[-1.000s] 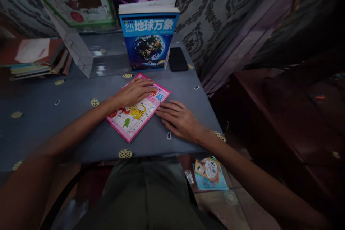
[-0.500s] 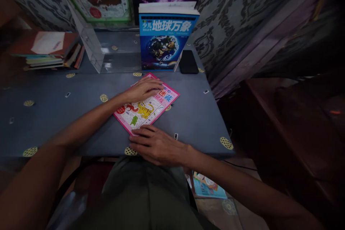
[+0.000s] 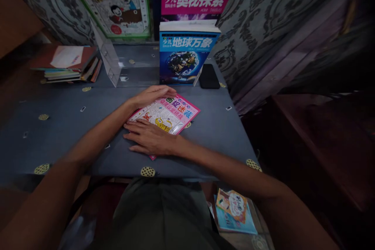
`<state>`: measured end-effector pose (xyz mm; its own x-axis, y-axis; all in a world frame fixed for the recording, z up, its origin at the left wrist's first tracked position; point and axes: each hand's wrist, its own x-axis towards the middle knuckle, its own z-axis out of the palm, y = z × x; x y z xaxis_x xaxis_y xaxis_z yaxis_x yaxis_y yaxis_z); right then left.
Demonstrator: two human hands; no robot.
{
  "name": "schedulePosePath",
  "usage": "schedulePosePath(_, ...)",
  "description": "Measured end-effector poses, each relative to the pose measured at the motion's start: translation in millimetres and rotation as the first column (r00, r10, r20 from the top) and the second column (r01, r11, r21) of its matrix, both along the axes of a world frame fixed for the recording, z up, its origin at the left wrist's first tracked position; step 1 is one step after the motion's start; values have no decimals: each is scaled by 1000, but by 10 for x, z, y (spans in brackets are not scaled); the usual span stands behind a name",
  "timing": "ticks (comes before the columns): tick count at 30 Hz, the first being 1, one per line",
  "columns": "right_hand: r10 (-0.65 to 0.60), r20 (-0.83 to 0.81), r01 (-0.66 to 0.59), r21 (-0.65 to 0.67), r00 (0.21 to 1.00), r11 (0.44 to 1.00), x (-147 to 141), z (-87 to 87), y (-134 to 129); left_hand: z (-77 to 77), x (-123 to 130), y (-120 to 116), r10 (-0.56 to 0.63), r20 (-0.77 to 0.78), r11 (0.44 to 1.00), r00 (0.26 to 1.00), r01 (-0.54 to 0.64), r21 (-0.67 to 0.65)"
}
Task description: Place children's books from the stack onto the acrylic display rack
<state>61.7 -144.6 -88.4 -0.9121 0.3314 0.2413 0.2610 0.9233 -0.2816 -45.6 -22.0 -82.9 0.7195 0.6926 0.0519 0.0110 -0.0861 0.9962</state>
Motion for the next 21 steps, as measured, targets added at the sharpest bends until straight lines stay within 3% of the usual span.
schedulePosePath(4, 10, 5, -10, -47, 1000, 999, 210, 38, -181, -2, 21, -53, 14, -101, 994, 995, -2, 111)
schedulePosePath(7, 1, -21, -4, -107, 1000, 994, 457, 83, -407, -8, 34, -86, 80, -206, 963, 975, -22, 267)
schedulePosePath(12, -27, -164, -24, -297, 986, 955, 831, 114, -698, 28, 168, -238, 182, -349, 826, 919, 49, 562)
schedulePosePath(14, -130, -271, 7, -412, 954, 911, 978, 111, -714, 49, 283, -384, 254, -414, 737, 874, 102, 668)
schedulePosePath(16, -360, -365, 134, -518, 858, 845, 1141, 100, -644, 52, 414, -564, 346, -503, 656, 792, 179, 733)
schedulePosePath(19, -738, -424, 421, -624, 525, 658, 1406, 62, -386, 30, 576, -797, 458, -591, 604, 664, 255, 755)
schedulePosePath(21, -826, -439, 522, -640, 354, 564, 1566, 16, -160, 27, 627, -873, 485, -624, 590, 613, 297, 751)
